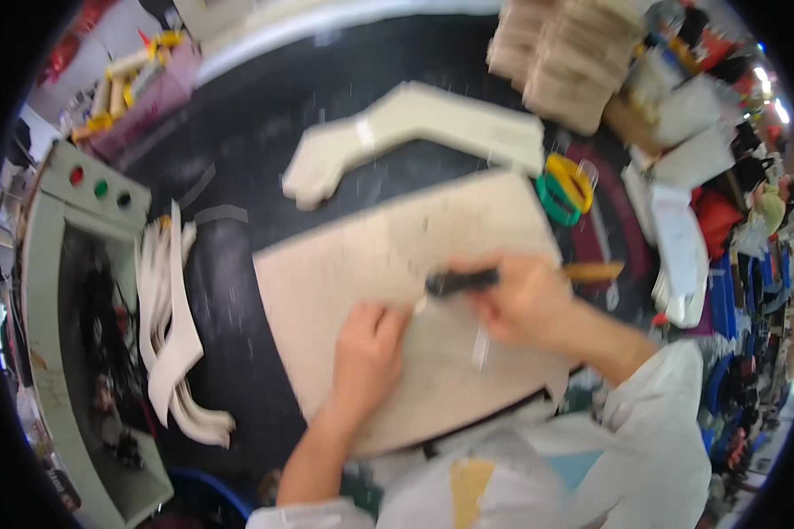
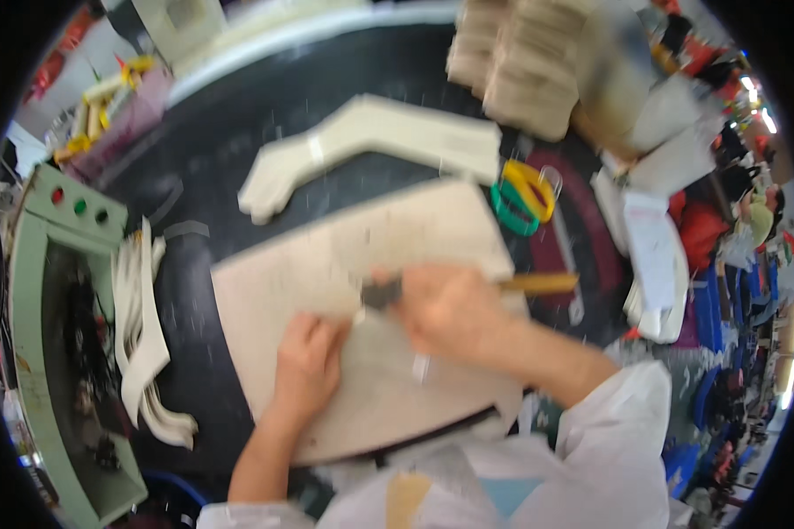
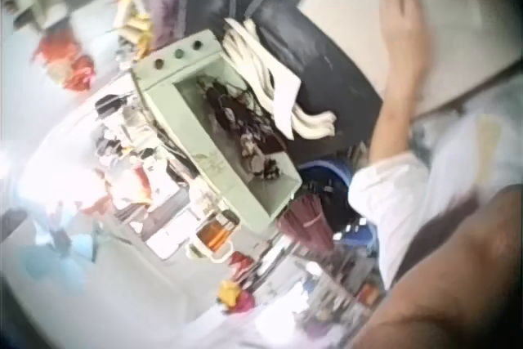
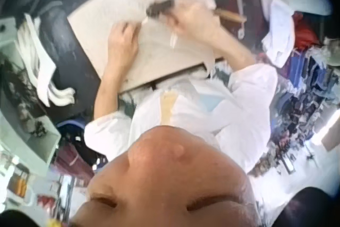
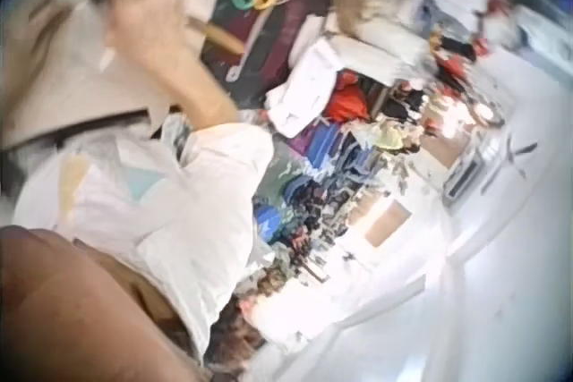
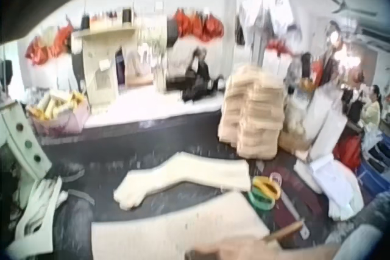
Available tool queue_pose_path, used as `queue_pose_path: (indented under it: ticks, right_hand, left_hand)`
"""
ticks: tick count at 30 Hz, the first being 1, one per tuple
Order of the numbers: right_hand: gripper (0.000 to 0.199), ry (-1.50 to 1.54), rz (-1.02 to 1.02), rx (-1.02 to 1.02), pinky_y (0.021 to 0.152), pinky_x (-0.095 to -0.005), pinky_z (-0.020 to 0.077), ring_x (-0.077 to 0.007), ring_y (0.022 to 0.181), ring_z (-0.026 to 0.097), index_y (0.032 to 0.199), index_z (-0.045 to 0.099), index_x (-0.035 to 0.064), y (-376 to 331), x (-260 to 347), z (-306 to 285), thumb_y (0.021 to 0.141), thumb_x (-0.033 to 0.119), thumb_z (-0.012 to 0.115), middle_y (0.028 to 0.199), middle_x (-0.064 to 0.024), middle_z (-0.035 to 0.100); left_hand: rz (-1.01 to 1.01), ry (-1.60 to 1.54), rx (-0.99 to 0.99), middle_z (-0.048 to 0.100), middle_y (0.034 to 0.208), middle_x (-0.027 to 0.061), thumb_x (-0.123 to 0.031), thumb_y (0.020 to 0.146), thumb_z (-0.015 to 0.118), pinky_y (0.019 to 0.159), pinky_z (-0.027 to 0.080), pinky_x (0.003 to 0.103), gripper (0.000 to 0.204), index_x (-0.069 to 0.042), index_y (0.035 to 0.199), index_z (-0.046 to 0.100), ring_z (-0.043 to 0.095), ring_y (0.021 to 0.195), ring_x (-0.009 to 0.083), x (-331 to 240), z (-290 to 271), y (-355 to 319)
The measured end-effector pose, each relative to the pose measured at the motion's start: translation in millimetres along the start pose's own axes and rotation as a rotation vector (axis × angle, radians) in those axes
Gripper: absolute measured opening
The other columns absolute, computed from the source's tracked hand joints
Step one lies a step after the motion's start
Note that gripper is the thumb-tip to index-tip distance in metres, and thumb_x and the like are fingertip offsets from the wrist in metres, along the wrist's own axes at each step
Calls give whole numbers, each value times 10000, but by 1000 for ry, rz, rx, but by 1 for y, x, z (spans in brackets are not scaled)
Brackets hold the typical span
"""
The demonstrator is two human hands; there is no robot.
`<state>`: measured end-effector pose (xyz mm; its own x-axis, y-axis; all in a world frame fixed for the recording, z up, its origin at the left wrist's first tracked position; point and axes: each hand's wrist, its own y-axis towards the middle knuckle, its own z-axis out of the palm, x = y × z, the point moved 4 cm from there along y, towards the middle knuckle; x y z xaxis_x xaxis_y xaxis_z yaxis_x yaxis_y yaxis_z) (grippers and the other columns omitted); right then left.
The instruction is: Hammering and aligning white leather or synthetic shoe upper components on a workbench.
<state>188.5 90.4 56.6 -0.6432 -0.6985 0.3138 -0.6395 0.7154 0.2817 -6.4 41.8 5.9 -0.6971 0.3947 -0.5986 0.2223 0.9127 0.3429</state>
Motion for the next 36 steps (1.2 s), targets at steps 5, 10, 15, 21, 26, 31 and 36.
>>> queue_pose_path:
  ticks: [5, 10, 15, 21, 26, 31, 36]
  right_hand:
    - [392, 54, -162, -78, 589, -365, 529, -262, 696, 651, 1082, 693, 19, 1, 4, -3, 690, 28, 713, 805, -73, 644]
    - [418, 53, -88, -48, 571, -368, 524, -262, 695, 657, 1066, 690, 25, 13, 15, -4, 649, 21, 720, 790, -72, 651]
    - [571, 52, -82, 40, 616, -373, 528, -280, 710, 651, 1188, 692, 45, 20, 15, -2, 624, 0, 764, 845, -84, 662]
    - [370, 86, -176, -6, 516, -367, 492, -232, 646, 621, 1076, 666, 32, 22, 16, 13, 714, 106, 658, 725, -36, 580]
    - [453, 138, -166, -2, 536, -374, 495, -247, 660, 628, 1145, 656, 38, 30, 27, 3, 695, 87, 685, 766, -56, 608]
    - [561, 116, -188, 59, 570, -357, 500, -269, 666, 630, 1198, 687, 40, 33, 30, 6, 638, 25, 729, 853, -90, 665]
    - [575, 125, -268, 109, 535, -358, 486, -262, 651, 622, 1194, 683, 20, 32, 30, 19, 622, 31, 737, 824, -90, 643]
  left_hand:
    - [58, -42, 78, 600, 873, 128, 87, 751, 699, 677, 503, 381, 252, 0, 988, 705, 590, 790, 300, -7, -11, -1]
    - [82, 3, 83, 601, 866, 107, 113, 730, 693, 653, 501, 354, 320, -17, 1021, 720, 592, 791, 264, 0, -14, -7]
    - [70, -8, 117, 613, 865, 110, 135, 689, 675, 651, 501, 361, 305, 3, 964, 697, 595, 783, 276, -3, -15, -3]
    - [98, 12, 121, 589, 861, 92, 115, 637, 635, 669, 520, 365, 412, -10, 1022, 708, 580, 764, 262, 0, -20, -9]
    - [96, 8, 113, 591, 863, 93, 97, 638, 644, 666, 520, 361, 394, -8, 1012, 705, 584, 771, 259, 5, -24, -16]
    - [66, 25, 157, 597, 867, 95, 79, 651, 652, 665, 518, 356, 370, -4, 1008, 703, 589, 786, 260, 5, -30, -21]
    - [84, 11, 165, 597, 868, 95, 62, 658, 665, 657, 514, 352, 348, -6, 998, 702, 589, 786, 256, 5, -34, -19]
